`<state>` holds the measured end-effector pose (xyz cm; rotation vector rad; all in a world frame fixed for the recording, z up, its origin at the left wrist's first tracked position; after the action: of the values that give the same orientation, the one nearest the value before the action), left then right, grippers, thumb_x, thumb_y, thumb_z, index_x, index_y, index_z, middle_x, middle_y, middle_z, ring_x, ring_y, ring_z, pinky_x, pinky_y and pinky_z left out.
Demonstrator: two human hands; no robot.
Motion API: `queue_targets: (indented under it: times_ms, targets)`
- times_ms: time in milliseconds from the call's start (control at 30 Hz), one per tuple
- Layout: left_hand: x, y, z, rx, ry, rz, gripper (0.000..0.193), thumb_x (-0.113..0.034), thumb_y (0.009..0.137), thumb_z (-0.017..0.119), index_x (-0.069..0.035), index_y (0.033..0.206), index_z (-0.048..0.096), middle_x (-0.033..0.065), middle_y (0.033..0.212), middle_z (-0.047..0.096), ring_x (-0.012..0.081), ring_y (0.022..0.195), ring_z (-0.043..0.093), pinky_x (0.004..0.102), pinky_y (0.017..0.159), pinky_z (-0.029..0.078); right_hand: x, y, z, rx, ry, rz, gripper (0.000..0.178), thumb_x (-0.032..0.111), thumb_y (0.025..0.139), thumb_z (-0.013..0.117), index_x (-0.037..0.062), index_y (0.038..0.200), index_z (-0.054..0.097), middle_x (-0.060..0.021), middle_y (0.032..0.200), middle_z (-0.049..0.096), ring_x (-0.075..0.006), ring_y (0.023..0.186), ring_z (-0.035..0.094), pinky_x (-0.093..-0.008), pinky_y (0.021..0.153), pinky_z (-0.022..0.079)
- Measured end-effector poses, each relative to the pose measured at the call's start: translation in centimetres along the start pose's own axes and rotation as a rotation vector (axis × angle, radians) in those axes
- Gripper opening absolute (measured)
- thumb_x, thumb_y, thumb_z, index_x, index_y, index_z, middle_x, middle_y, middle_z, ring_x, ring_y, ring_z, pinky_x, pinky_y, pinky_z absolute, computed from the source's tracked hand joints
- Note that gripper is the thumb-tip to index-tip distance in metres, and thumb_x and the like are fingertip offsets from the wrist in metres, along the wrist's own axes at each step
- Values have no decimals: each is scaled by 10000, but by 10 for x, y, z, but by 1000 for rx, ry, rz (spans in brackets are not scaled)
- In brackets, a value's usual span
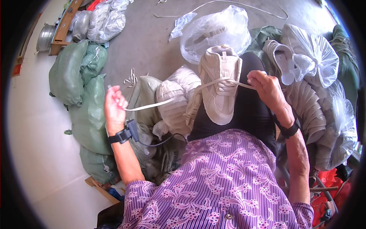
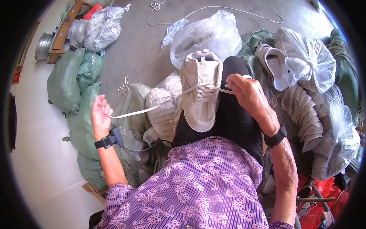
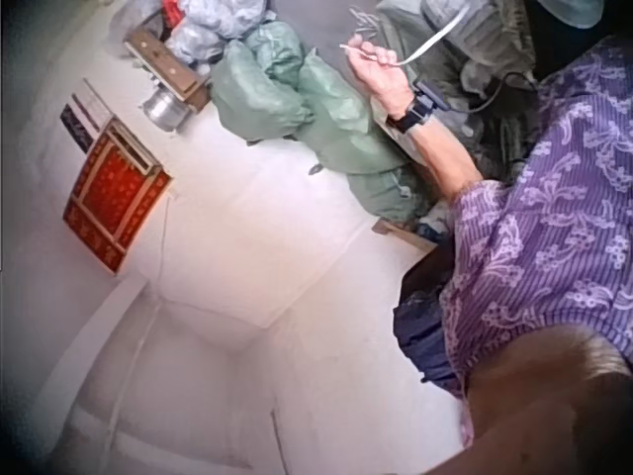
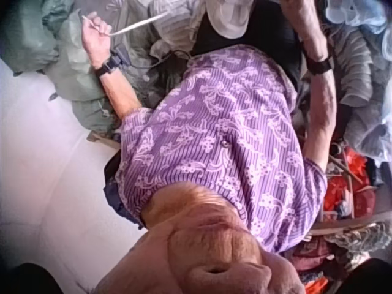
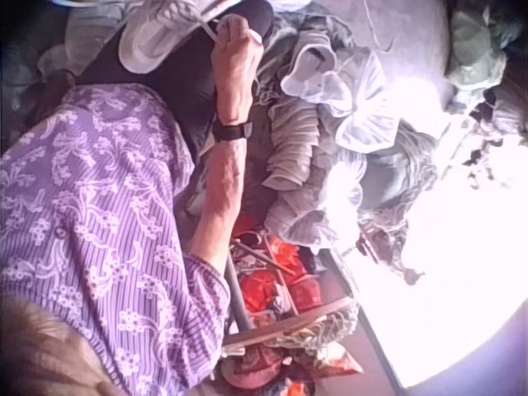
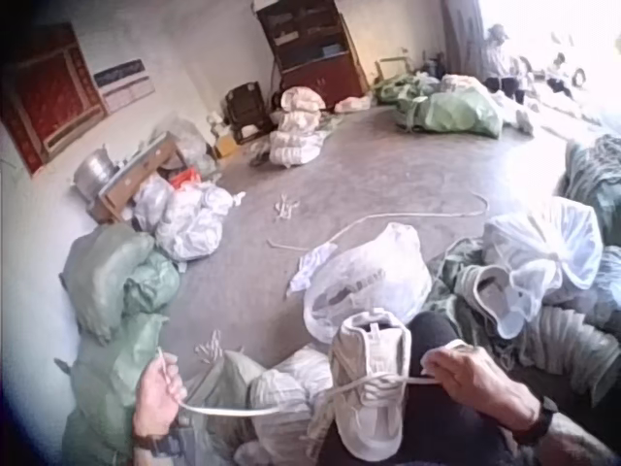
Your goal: Lacing a white sneaker while sitting in a shoe assembly workshop.
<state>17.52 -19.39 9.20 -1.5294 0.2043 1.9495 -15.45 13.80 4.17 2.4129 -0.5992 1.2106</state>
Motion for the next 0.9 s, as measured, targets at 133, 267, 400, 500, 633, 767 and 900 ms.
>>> queue_targets:
  times_ms: [133,267,400,500,633,767,900]
  targets:
    - [41,5,59,99,203,-42,210,-221,943,471,-39,951,574,-45,653,436,48,498,375,195,460,320,-1,3,8,-3,-248,-139,76,104,801,572,40,824,608,-113,705,559,-305,696,565,-393,656,447]
    - [67,3,109,212,372,-105,212,-225,948,468,-43,929,575,-60,638,400,25,489,343,172,440,291,3,4,17,-39,-393,-190,79,123,765,593,53,735,609,-107,677,526,-290,686,548,-402,652,431]
    - [86,6,136,285,474,-114,252,-279,936,497,-47,900,589,-80,621,379,2,501,318,156,447,277,5,11,18,53,-536,-194,137,134,722,578,50,615,564,-109,655,525,-290,673,556,-405,637,436]
    - [96,8,152,329,604,-35,263,-289,931,508,-49,878,601,-89,614,357,0,512,307,157,457,270,2,14,19,77,-546,-193,156,118,712,561,42,580,530,-115,640,511,-299,661,546,-411,624,432]
    - [108,9,164,392,619,-11,262,-292,919,529,-54,862,624,-96,617,367,-4,539,310,159,484,269,0,15,21,49,-514,-189,167,110,717,554,40,572,510,-114,628,496,-310,649,533,-415,612,427]
    - [118,11,169,426,730,65,278,-297,911,538,-47,840,638,-77,650,449,14,587,374,177,537,321,-1,16,26,61,-502,-174,164,118,718,556,46,577,513,-107,628,498,-303,651,540,-413,614,427]
    - [124,11,181,446,860,165,290,-251,894,514,-10,787,635,84,653,617,137,618,573,275,607,454,2,22,35,78,-567,-211,136,128,721,561,56,610,532,-95,639,509,-289,658,550,-406,620,420]
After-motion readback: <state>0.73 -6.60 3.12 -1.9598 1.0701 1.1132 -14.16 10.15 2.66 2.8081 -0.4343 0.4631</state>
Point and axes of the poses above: each hand's wrist, its own y-axis towards the middle knuckle, its own z-axis out of the palm, x = y × z, the point moved 2 cm from there along y, towards the middle knuckle
